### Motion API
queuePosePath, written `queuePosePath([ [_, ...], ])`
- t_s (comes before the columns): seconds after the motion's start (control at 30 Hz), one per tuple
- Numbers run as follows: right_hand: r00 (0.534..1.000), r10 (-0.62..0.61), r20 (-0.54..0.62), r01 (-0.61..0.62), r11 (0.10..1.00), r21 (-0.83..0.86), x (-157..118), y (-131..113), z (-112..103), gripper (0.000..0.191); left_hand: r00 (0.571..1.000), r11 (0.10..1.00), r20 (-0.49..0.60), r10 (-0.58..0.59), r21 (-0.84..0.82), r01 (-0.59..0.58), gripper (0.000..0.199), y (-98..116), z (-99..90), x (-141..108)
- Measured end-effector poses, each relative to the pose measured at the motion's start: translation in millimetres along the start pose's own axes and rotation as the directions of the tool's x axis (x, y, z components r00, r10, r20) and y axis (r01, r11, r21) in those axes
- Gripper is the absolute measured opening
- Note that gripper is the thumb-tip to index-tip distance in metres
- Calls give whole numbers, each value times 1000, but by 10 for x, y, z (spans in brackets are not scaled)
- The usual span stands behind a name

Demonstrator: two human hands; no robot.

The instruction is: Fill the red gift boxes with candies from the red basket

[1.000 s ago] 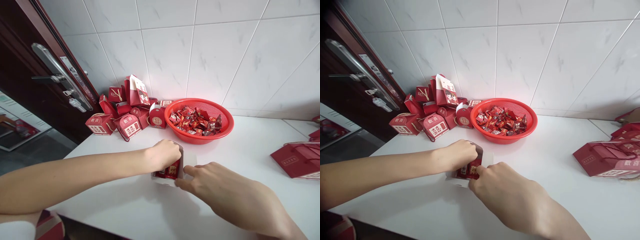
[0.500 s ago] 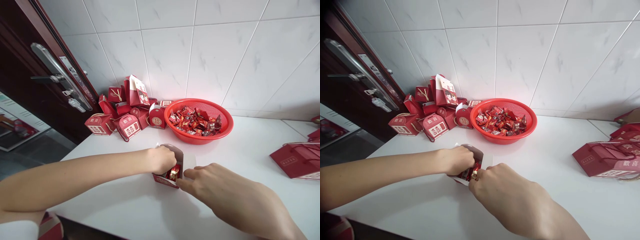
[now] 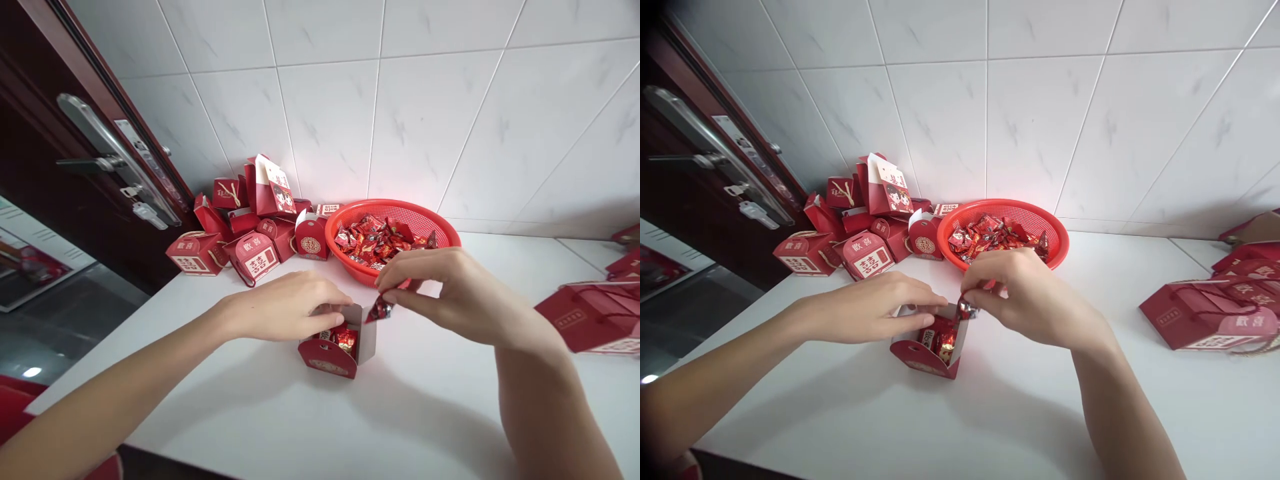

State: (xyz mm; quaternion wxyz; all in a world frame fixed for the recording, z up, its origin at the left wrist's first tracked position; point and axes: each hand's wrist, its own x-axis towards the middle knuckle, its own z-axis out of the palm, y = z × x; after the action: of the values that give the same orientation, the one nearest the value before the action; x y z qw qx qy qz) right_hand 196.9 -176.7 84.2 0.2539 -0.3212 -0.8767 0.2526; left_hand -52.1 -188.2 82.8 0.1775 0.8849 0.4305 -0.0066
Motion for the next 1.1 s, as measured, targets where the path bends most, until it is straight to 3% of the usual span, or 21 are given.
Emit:
queuePosePath([
  [0.13, 989, 51, -139, -40, 996, 75, 65, -10, 106, 16, 1000, 932, -21, 5, -362, -12, 25, -25, 69, -88],
  [0.23, 991, 27, -132, -11, 993, 116, 120, -28, 240, 15, 998, 841, -59, -24, -540, -12, 26, -14, 134, -86],
  [0.37, 997, 18, -70, -10, 994, 105, 159, -32, 356, 17, 992, 903, -75, -97, -426, 56, 28, 18, 163, -79],
  [0.5, 1000, 4, 16, -3, 998, -57, 152, -34, 375, 19, 985, 980, -74, -159, -137, 147, 27, 70, 206, -164],
  [0.57, 997, 4, 72, 6, 991, -135, 151, -49, 396, 20, 981, 984, -96, -168, -73, 162, 28, 97, 259, -252],
  [0.67, 984, 4, 180, 33, 978, -206, 161, -79, 464, 21, 984, 983, -77, -158, -101, 150, 38, 116, 343, -403],
  [0.83, 955, 18, 296, 83, 942, -325, 173, -72, 546, 21, 978, 974, 65, -197, -101, 203, 94, 94, 418, -518],
  [0.97, 943, 38, 331, 99, 917, -387, 141, -23, 505, 22, 980, 970, 60, -190, -142, 197, 106, 52, 482, -439],
  [1.1, 942, 78, 328, 65, 913, -403, 41, 19, 397, 22, 996, 966, 51, -80, -243, 90, 110, 78, 580, -290],
])
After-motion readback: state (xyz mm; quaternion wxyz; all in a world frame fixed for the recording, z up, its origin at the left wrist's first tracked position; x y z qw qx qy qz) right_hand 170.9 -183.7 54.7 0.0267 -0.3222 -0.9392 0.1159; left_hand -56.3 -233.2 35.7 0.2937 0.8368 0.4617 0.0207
